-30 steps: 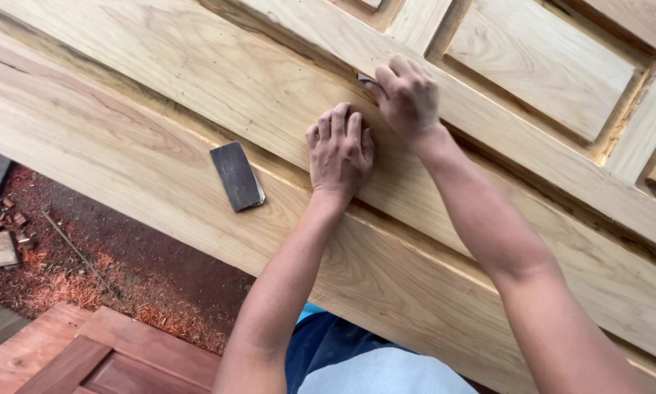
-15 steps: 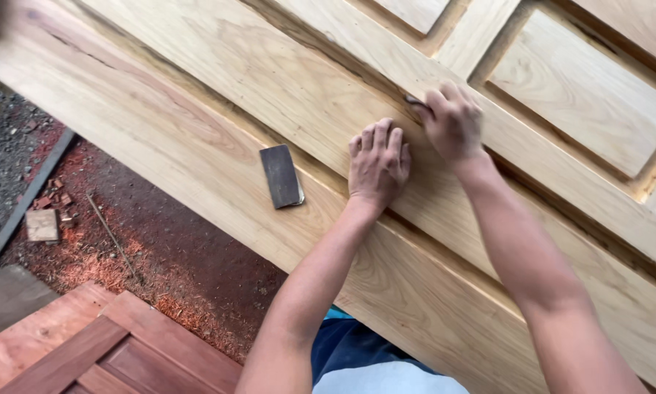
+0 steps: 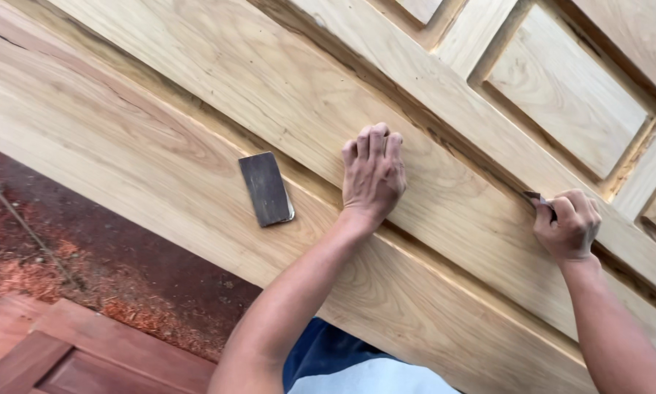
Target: The person sands the grooves and panels of a wooden door using handheld sanding blocks and scrapes corners with a chisel.
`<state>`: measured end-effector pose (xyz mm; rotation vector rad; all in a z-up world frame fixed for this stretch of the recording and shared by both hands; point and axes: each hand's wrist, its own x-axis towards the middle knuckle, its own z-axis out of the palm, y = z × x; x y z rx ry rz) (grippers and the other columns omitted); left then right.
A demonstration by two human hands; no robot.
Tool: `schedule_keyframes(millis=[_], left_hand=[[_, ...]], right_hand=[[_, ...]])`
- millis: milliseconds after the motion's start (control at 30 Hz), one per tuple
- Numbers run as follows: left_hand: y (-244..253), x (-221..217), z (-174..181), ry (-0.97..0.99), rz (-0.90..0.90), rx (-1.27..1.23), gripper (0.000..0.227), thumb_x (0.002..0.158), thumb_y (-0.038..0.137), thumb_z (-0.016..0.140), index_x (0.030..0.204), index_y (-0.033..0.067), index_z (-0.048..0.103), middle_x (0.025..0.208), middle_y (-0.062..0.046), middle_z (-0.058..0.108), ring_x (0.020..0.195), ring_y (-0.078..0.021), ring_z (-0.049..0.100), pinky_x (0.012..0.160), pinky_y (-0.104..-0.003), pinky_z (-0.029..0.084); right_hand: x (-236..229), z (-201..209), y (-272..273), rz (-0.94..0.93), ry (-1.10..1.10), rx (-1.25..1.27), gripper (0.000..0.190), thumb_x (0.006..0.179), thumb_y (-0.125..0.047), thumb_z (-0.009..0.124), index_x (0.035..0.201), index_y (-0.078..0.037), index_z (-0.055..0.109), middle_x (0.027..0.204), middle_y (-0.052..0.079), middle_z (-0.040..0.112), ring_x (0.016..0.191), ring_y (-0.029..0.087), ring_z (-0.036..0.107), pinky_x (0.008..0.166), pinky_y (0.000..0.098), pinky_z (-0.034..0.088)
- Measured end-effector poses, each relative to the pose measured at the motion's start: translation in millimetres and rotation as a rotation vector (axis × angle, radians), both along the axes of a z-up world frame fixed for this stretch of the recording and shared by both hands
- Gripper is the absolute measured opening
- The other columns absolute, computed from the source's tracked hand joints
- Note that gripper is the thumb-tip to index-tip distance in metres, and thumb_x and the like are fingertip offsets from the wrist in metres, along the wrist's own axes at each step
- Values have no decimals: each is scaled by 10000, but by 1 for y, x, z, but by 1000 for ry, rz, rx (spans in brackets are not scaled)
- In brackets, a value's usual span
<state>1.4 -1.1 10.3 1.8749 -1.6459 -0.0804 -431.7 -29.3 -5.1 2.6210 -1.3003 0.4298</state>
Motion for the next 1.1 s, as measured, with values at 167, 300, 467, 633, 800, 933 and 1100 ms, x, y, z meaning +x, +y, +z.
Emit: schedule_keyframes(millis=[167,300,467,633,800,933,1100], left_hand=[[-2,2,-3,-8,-4,6,273,856,201,562,1117,128,596,1231,-102,547,1178,-312,513,962,-476,409],[5,3,-5,29,-21,39,253,873,196,542,1112,147,610,1198,-75,555,1192,-285,516,980,-438,409],[-3,58,12,342,-180,-68,224,871,132,653,1094,144,662,1128,-72,588,1175,-306,574,1023,-418,437],[8,242,33,29,-55,-44,285,890,205,747,1147,106,675,1133,-121,614,1236,-340,552,1066,-461,417],[-40,336,-32,-97,208,211,523,979,488,611,1340,111,581,1448,-169,438,1372,-399,360,1073,-579,313],[-81,328,1,162,453,428,694,1062,561,452,1512,39,376,1627,-252,196,1524,-442,90,1178,-718,68],[-94,314,26,152,550,443,632,1076,513,427,1512,63,345,1652,-246,179,1548,-408,50,1186,-698,-26]], right_hand=[[77,3,-29,34,-56,-35,347,1072,-146,855,832,-93,610,864,85,642,732,290,579,702,440,441],[208,-12,-80,223,-273,-5,377,1008,-259,762,761,-52,566,741,119,532,673,359,520,616,437,422],[265,-2,-93,2,-210,22,290,855,-378,814,804,-170,617,766,22,557,743,297,646,696,408,517],[130,-9,-38,-284,0,-36,256,992,-428,675,930,-190,605,824,15,583,805,270,677,769,405,558],[332,24,-99,-42,-97,-83,161,906,-269,748,902,-199,603,785,21,553,743,275,648,710,414,547],[414,0,-130,29,-69,-109,178,932,-390,727,972,-265,606,833,-21,537,740,208,660,670,324,559],[253,5,-62,-164,69,-15,91,968,-352,681,987,-288,619,844,-42,537,778,188,667,695,314,564]])
